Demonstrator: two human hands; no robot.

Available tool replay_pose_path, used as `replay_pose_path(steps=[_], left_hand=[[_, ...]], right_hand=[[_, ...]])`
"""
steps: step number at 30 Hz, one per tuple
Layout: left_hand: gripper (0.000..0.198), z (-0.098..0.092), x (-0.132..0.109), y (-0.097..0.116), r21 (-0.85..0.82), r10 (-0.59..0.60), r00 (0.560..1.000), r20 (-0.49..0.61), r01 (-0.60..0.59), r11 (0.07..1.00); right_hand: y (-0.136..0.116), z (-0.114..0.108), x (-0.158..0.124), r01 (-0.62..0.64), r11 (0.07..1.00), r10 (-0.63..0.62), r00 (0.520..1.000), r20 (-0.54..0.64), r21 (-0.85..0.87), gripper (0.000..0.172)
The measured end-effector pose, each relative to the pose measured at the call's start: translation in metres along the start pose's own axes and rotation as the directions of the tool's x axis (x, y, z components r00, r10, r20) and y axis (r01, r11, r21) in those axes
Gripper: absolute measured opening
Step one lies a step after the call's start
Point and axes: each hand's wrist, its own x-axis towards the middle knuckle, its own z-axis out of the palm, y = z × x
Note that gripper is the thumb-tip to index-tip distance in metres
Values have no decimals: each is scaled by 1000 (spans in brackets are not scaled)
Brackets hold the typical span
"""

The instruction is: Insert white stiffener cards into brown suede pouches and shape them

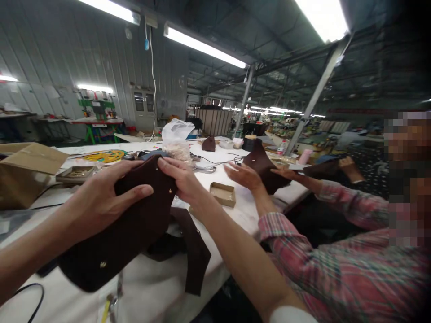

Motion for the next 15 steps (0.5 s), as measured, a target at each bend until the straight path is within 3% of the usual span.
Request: replay_pose_path(steps=[3, 7, 11, 15], left_hand=[[60, 24, -25, -17, -58, -154, 985, 76, 159, 986], [67, 48, -67, -46, -90, -298, 941, 163, 315, 945], [63, 65, -82, -61, -179, -313, 915, 255, 363, 914], [61, 72, -72, -64, -198, -324, 867, 378, 417, 887]], right_hand=[[59, 12, -22, -76, 971, 109, 985, -136, 228, 44], [119, 14, -41, -184, 925, 249, 954, -167, 331, 44], [147, 17, -48, -215, 908, 306, 927, -218, 360, 45], [156, 5, -56, -236, 916, 315, 924, -217, 325, 43]])
